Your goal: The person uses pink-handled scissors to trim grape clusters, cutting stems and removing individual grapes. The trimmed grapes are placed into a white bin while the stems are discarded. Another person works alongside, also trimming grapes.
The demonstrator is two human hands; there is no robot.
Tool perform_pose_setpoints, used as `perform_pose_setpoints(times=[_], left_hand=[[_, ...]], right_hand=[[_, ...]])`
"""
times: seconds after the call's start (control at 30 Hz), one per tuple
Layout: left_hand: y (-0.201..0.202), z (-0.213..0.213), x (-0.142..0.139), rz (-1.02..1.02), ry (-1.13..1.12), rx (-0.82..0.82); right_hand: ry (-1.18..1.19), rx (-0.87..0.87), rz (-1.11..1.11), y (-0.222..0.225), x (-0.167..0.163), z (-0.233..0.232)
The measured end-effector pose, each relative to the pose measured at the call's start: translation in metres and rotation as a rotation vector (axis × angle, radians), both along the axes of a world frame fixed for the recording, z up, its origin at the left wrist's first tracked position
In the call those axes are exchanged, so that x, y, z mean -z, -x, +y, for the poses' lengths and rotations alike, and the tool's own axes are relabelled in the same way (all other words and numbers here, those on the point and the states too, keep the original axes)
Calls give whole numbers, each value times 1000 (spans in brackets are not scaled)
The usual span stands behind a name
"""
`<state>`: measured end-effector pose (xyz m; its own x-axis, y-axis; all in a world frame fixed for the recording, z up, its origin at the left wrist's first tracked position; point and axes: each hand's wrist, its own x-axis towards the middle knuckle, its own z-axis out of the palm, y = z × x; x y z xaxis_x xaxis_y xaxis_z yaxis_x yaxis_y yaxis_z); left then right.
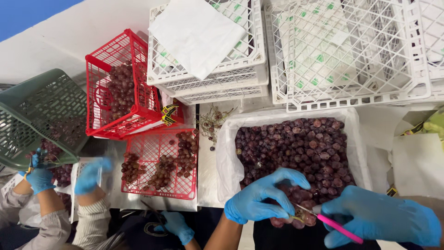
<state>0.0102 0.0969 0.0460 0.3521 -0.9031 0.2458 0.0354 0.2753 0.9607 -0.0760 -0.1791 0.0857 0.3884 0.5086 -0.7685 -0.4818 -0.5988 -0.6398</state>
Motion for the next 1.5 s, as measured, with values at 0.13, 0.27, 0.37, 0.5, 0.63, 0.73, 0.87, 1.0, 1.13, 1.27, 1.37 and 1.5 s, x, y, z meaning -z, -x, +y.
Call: perform_pose_setpoints(times=[0.13, 0.27, 0.37, 0.5, 0.63, 0.73, 0.87, 1.0, 1.13, 1.27, 1.37, 1.5], left_hand=[[-5, 6, -8, -212, -72, -136], [-2, 8, -10, -143, -219, -278], [2, 6, -6, -47, -210, -325], [4, 4, -2, 2, -201, -323], [2, -1, 3, -5, -200, -301], [-1, -3, 10, 8, -192, -297], [-4, -5, 22, 87, -133, -312], [-5, -2, 31, 186, -87, -313], [-10, 7, 33, 68, -77, -298], [-10, 12, 34, 35, -137, -271], [-8, 11, 35, 91, -135, -275], [-3, 7, 34, 155, -97, -256]], right_hand=[[-96, 137, -140, 2, 13, 8], [-285, 316, -230, 10, 26, 16], [-140, 403, -95, 14, 34, 21], [-206, 461, -119, 18, 38, 23], [-129, 515, -166, 20, 46, 33], [-114, 587, -175, 25, 57, 38], [-127, 715, -211, 34, 78, 42], [-439, 660, -216, 43, 94, 28], [-717, 626, -37, 49, 98, 15], [-737, 665, 68, 48, 95, 11], [-850, 635, 138, 42, 91, 12], [-859, 623, 186, 39, 90, 20]])
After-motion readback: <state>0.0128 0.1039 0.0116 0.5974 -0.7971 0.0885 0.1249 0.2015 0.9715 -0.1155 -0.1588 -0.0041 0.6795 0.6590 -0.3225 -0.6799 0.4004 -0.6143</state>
